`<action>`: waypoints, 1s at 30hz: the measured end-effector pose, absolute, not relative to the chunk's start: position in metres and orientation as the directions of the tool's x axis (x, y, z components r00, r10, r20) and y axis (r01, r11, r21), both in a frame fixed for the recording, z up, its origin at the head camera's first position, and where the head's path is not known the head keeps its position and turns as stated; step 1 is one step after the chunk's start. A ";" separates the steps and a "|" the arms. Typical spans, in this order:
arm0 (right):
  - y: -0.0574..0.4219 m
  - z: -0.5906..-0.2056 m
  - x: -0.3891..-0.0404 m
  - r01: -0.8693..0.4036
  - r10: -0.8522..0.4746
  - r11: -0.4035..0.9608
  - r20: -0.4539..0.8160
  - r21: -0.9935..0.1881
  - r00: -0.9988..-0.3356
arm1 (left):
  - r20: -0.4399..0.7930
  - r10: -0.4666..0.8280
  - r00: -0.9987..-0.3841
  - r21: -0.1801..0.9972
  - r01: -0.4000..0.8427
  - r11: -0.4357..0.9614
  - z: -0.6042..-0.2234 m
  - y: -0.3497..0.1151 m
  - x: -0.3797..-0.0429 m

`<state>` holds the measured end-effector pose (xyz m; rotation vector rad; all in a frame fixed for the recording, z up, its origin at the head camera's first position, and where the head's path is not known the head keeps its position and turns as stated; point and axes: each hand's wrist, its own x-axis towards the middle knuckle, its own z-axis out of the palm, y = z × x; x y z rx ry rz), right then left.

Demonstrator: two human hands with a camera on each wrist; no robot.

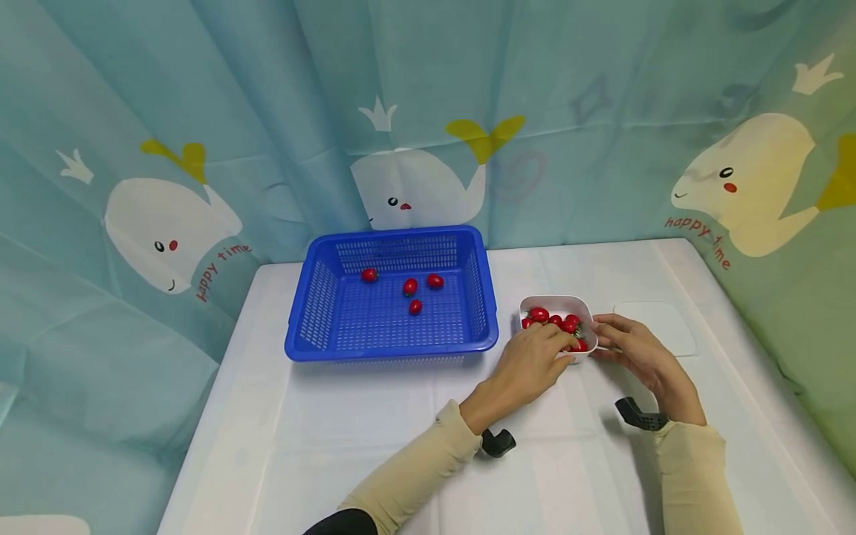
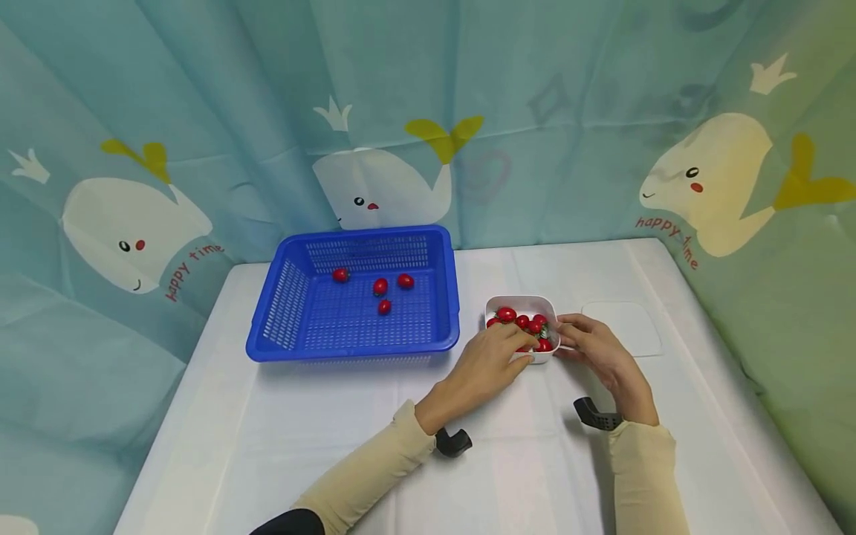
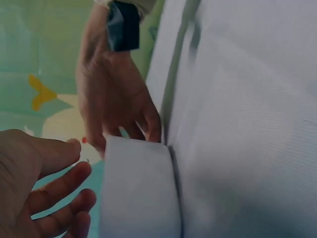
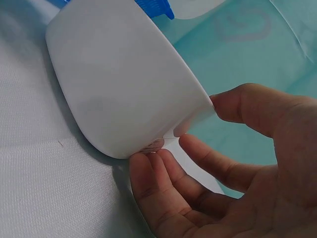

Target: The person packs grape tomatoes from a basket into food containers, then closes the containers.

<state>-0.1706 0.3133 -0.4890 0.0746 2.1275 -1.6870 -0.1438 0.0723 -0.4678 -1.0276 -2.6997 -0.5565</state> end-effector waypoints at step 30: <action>0.314 -0.492 -0.174 0.322 -0.204 0.274 -0.382 -0.906 -0.901 | -0.003 0.661 -0.750 0.626 0.514 0.586 -0.382 -0.065 -0.151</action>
